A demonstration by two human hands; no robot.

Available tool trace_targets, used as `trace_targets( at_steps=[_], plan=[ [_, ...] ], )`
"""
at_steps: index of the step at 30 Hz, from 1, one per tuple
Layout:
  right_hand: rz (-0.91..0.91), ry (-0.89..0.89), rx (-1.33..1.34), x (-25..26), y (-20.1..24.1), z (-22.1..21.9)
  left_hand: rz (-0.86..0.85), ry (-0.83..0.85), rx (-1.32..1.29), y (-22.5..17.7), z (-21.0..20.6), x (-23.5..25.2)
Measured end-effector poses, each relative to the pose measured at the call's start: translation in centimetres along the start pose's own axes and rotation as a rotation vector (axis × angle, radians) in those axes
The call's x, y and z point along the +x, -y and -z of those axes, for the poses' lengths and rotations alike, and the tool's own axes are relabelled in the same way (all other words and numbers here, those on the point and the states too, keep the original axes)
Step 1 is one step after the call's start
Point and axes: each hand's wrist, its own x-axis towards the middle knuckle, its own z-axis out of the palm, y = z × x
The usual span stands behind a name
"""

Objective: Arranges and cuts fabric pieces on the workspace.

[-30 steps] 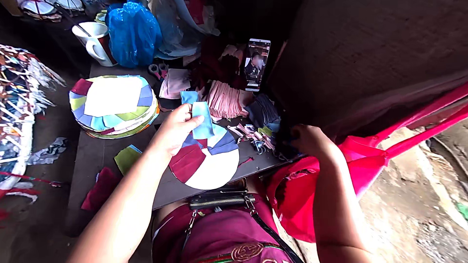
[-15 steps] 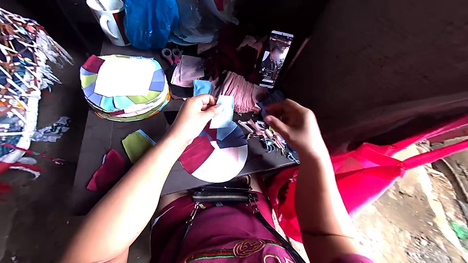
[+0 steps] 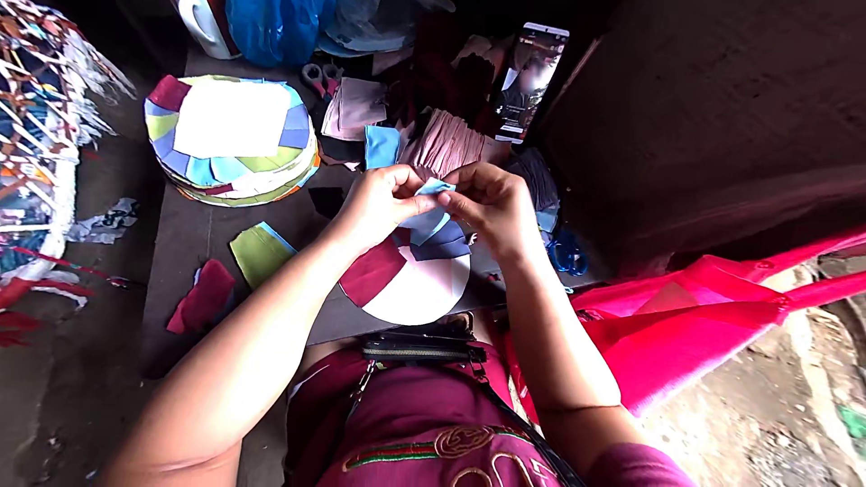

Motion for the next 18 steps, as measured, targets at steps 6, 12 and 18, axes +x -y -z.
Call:
trace_targets(
  at_steps=[6,12,18],
  plan=[
    [0.172,-0.157,-0.031,-1.0,0.7,0.1,0.027,0.076,-0.24,-0.4,0.5,0.0],
    [0.268,-0.186,-0.238,-2.7,2.4,-0.3,0.008,0.102,-0.418,0.1,0.9,0.1],
    [0.271,-0.143,-0.312,-3.0,2.6,-0.5,-0.002,0.084,-0.429,0.1,1.3,0.1]
  ],
)
